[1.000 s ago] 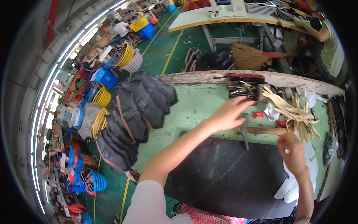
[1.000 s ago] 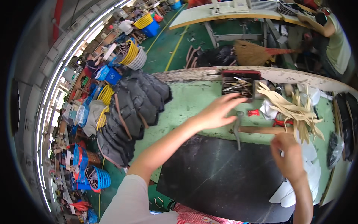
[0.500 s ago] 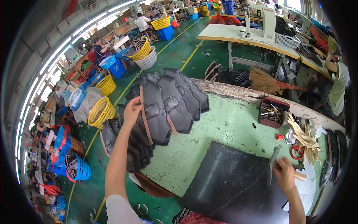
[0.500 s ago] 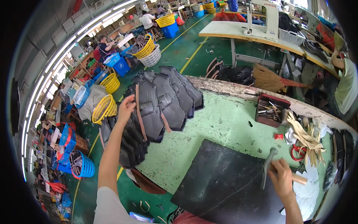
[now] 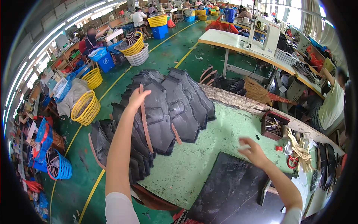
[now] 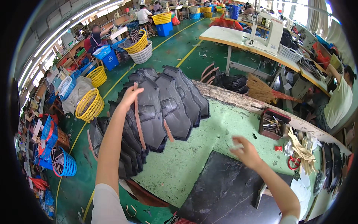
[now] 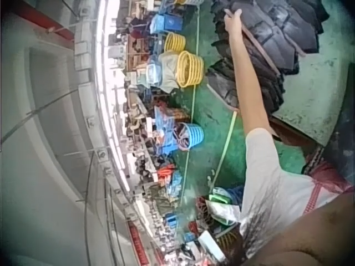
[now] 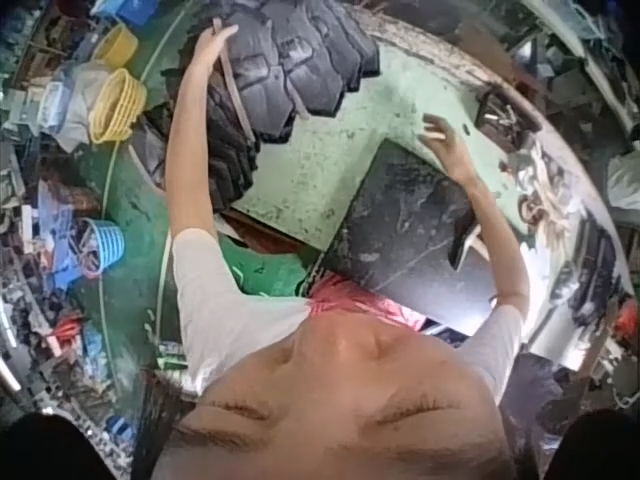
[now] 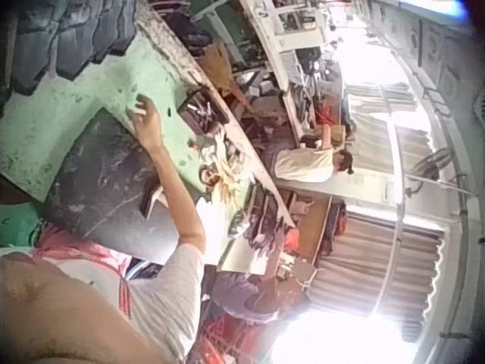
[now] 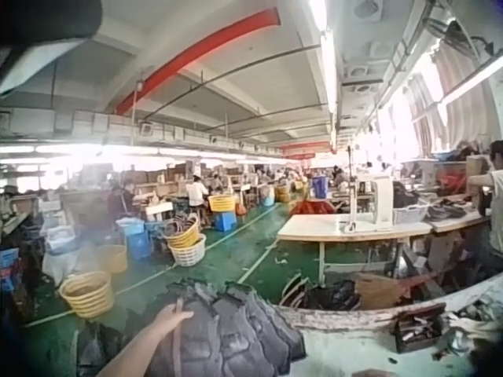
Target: Hammering the edges of shoe upper components on a workbench in a factory.
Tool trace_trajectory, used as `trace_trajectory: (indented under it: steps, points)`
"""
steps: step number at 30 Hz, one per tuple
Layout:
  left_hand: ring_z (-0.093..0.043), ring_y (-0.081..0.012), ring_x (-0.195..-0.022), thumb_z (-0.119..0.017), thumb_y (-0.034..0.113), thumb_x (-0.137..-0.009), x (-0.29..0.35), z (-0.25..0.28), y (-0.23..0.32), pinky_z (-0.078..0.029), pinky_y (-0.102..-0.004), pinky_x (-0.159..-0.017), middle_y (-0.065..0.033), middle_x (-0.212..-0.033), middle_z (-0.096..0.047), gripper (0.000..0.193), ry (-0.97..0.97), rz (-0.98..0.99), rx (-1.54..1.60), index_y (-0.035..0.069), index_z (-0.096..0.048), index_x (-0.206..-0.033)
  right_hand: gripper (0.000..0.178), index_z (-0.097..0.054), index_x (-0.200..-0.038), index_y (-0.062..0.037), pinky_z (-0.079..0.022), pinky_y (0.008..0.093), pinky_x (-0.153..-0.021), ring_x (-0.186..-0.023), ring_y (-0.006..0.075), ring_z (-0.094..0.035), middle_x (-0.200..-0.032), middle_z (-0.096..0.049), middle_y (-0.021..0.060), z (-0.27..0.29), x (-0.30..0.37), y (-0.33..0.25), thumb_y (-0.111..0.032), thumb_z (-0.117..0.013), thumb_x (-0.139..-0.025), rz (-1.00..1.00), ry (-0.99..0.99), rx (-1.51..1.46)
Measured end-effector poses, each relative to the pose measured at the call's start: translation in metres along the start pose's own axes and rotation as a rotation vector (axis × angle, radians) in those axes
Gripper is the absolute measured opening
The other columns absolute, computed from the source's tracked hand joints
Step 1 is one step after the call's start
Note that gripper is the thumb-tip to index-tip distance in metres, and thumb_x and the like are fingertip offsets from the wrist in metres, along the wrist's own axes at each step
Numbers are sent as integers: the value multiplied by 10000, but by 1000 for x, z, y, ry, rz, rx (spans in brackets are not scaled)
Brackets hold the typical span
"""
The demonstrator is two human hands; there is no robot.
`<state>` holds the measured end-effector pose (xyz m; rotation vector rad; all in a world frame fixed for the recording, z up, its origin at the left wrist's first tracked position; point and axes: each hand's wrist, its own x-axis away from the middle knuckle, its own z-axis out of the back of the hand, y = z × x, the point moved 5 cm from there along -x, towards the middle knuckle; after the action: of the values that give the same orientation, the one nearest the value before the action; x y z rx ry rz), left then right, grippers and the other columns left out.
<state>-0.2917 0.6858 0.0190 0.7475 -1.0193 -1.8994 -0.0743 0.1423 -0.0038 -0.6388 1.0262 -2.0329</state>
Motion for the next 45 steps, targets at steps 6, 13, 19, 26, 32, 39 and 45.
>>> trace_trajectory:
  steps: [6,13,19,26,32,39,45]
  points:
    - [-662,-157,-967,-804,301,-834,38,-20,36,-492,-307,-859,-58,-1011,-736,391,-218,85,197,-24,-744,-1043,850,-394,-1501,74,-550,346,-934,-1137,244,-656,-1350,-622,197,-68,-208,16,-274,-837,-865,-243,289,-512]
    - [-652,-182,-1056,-800,283,-853,78,-1,55,-477,-323,-938,-66,-1148,-709,471,-283,147,374,-10,-686,-1204,771,-476,-1416,30,-535,320,-970,-1117,210,-649,-1276,-657,132,-108,-214,-36,-76,-868,-761,232,63,-628]
    - [-640,-184,-1081,-781,214,-858,78,-10,48,-470,-314,-963,-80,-1132,-700,430,-326,126,477,-11,-665,-1205,538,-504,-1238,-79,-511,335,-983,-1116,201,-641,-1235,-670,135,-121,-159,-91,128,-661,-767,430,218,-463]
    - [-672,-238,-1003,-712,185,-815,97,1,57,-530,-398,-925,-91,-1073,-704,372,-250,198,728,15,-658,-1141,526,-483,-1268,-60,-478,303,-996,-1096,159,-607,-1171,-633,85,-93,-93,-143,97,-658,-797,515,226,-700]
    - [-681,-295,-1084,-659,179,-855,172,3,151,-536,-478,-999,-124,-1130,-700,411,-391,178,977,4,-625,-1225,651,-512,-1389,-29,-520,328,-977,-1063,184,-629,-1181,-653,81,31,-27,-104,-18,-724,-774,256,316,-915]
    - [-656,-317,-1157,-653,329,-970,310,-161,192,-548,-497,-1005,-117,-1256,-669,430,-824,556,1184,80,-583,-1314,593,-531,-1383,-28,-518,352,-1001,-1112,211,-636,-1256,-650,104,175,56,-1,-128,-754,-843,34,391,-677]
    - [-758,-244,-897,-565,330,-1068,426,-212,168,-600,-373,-826,-112,-999,-765,340,-1698,1,34,39,-694,-1189,300,-649,-1233,-67,-570,340,-843,-920,172,-685,-1122,-719,66,183,149,84,-102,-668,-936,20,619,74]
